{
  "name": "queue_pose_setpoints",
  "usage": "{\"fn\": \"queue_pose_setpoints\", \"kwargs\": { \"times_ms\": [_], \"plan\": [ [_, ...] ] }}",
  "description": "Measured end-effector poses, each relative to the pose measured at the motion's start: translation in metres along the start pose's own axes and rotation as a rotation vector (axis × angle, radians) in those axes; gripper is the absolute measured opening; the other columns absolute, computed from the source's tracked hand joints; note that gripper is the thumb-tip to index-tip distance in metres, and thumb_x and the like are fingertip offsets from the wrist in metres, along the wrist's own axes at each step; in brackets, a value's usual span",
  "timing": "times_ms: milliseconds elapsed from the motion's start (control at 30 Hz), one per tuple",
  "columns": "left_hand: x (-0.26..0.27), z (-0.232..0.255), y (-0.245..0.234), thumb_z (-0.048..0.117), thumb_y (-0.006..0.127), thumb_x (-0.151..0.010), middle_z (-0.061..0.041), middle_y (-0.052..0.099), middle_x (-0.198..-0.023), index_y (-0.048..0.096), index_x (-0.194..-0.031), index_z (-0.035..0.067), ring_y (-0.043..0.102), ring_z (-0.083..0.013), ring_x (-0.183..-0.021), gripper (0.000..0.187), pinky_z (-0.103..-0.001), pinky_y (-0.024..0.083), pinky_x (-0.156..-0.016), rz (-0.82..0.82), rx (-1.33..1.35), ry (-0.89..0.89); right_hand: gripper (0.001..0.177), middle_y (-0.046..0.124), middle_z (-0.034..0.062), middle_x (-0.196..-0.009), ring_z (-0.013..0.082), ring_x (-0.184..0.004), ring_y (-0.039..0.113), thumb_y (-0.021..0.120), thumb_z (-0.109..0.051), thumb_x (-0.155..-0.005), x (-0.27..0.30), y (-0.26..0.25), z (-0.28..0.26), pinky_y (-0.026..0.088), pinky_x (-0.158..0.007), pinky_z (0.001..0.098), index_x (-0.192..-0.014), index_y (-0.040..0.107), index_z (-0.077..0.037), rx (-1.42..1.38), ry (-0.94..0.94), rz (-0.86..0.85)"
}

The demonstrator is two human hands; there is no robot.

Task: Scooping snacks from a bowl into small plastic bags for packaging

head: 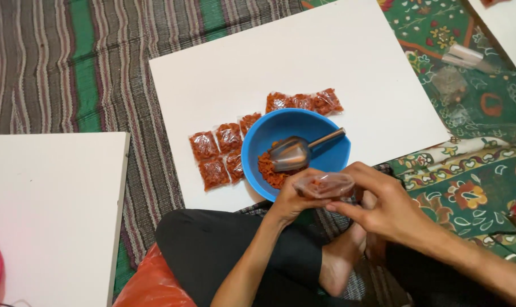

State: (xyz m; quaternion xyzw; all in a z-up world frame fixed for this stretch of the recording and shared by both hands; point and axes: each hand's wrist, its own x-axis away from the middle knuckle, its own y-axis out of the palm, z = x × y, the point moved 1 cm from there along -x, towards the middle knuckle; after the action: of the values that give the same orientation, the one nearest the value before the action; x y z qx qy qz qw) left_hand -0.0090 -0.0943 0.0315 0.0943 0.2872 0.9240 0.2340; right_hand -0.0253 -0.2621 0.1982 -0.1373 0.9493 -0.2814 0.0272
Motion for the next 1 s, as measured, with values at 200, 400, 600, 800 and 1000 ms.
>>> {"fn": "queue_pose_setpoints", "kwargs": {
  "times_ms": [200, 400, 600, 800, 1000],
  "plan": [
    [0.004, 0.0, 0.003, -0.002, 0.097, -0.057, -0.008, 0.075, -0.103, 0.074, -0.113, 0.006, 0.068, -0.0125, -0.101, 0.061, -0.029, 0.058, -0.089, -0.083, 0.042, 0.074, 0.013, 0.069, 0.0023, -0.064, 0.0175, -0.06, 0.068, 0.075, -0.001, -0.071, 0.005, 0.001, 0.01, 0.057, -0.063, 0.0328, -0.072, 0.074, -0.014, 0.029, -0.048, 0.083],
    [0.011, 0.015, -0.014, -0.002, 0.092, -0.062, -0.011, 0.074, -0.111, 0.07, -0.118, 0.004, 0.071, -0.0193, -0.103, 0.06, -0.032, 0.061, -0.092, -0.117, -0.022, 0.062, 0.014, 0.079, 0.0021, -0.078, 0.0165, -0.065, 0.074, 0.076, -0.002, -0.071, 0.0, 0.003, -0.01, 0.058, -0.061, 0.0305, -0.081, 0.079, -0.012, 0.034, 0.074, 0.042],
    [0.014, 0.019, -0.012, -0.005, 0.088, -0.065, -0.006, 0.076, -0.105, 0.071, -0.114, 0.005, 0.074, -0.0171, -0.094, 0.052, -0.029, 0.063, -0.088, -0.07, -0.011, 0.063, 0.024, 0.085, -0.0003, -0.083, 0.0119, -0.064, 0.069, 0.078, -0.005, -0.073, -0.005, 0.006, -0.021, 0.053, -0.057, 0.027, -0.095, 0.086, -0.011, 0.036, 0.211, 0.004],
    [0.012, 0.017, -0.014, -0.005, 0.085, -0.068, -0.006, 0.074, -0.109, 0.069, -0.116, 0.005, 0.071, -0.0163, -0.099, 0.051, -0.03, 0.059, -0.094, -0.035, -0.029, 0.099, 0.023, 0.082, -0.0019, -0.082, 0.0113, -0.066, 0.068, 0.081, -0.006, -0.072, -0.012, 0.006, -0.016, 0.052, -0.061, 0.0268, -0.094, 0.087, -0.012, 0.045, 0.184, -0.054],
    [0.015, 0.015, -0.015, -0.006, 0.083, -0.072, -0.01, 0.074, -0.113, 0.067, -0.121, 0.003, 0.072, -0.0185, -0.1, 0.052, -0.03, 0.059, -0.095, 0.036, 0.067, 0.099, 0.013, 0.08, 0.001, -0.075, 0.0108, -0.06, 0.064, 0.078, -0.006, -0.077, -0.012, 0.0, -0.018, 0.05, -0.056, 0.0243, -0.089, 0.084, -0.006, 0.055, 0.22, 0.012]
  ]
}}
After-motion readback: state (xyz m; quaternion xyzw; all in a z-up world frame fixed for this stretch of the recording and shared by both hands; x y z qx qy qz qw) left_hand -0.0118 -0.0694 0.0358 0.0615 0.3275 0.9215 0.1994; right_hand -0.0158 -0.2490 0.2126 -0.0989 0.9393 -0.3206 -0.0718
